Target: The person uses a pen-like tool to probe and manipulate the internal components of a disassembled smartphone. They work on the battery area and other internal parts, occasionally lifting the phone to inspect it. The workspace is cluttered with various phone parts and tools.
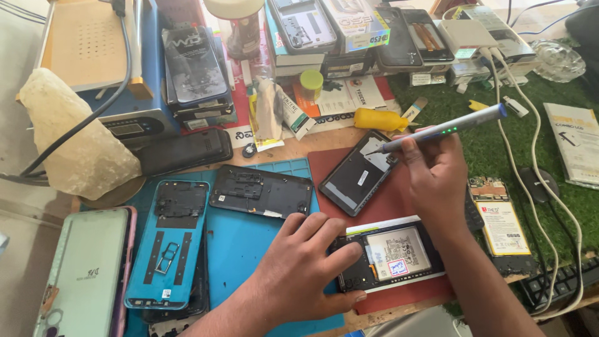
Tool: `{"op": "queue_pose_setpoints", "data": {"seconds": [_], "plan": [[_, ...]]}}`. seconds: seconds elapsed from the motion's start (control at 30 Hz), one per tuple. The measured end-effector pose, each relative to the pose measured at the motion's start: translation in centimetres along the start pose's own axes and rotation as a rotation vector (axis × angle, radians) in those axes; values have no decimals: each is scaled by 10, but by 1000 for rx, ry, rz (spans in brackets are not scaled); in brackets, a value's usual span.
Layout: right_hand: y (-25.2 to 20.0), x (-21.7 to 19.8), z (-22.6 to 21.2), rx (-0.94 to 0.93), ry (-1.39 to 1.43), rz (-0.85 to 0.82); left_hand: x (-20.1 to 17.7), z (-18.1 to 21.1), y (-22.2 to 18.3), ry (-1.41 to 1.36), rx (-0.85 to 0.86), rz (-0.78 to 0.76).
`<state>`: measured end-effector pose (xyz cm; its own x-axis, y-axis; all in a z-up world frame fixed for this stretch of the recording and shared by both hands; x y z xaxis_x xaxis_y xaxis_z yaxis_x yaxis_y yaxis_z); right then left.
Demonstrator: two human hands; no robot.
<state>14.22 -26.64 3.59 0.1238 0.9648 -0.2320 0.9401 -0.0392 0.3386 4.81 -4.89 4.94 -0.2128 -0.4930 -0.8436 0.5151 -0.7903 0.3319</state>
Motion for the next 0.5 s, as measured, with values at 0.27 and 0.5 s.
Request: {"op": "queue_pose_setpoints", "data": {"seconds": [0.27,0.5], "plan": [[-2,-4,5,11,16,18,0,0,0,12,-3,2],[-4,-9,8,14,24,40,1,0,0,19,-6,-19]]}}
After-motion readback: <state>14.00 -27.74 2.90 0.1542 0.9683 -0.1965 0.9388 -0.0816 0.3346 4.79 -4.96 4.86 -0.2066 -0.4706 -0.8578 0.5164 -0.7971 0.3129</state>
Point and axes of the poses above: each hand's wrist, its own y-axis towards the middle knuckle, its own x-axis out of the palm, z = x × y, the point moved 8 cm from there along y, towards the middle knuckle, and after that the axes turned 12 degrees about -z, right-handed, at the moved point
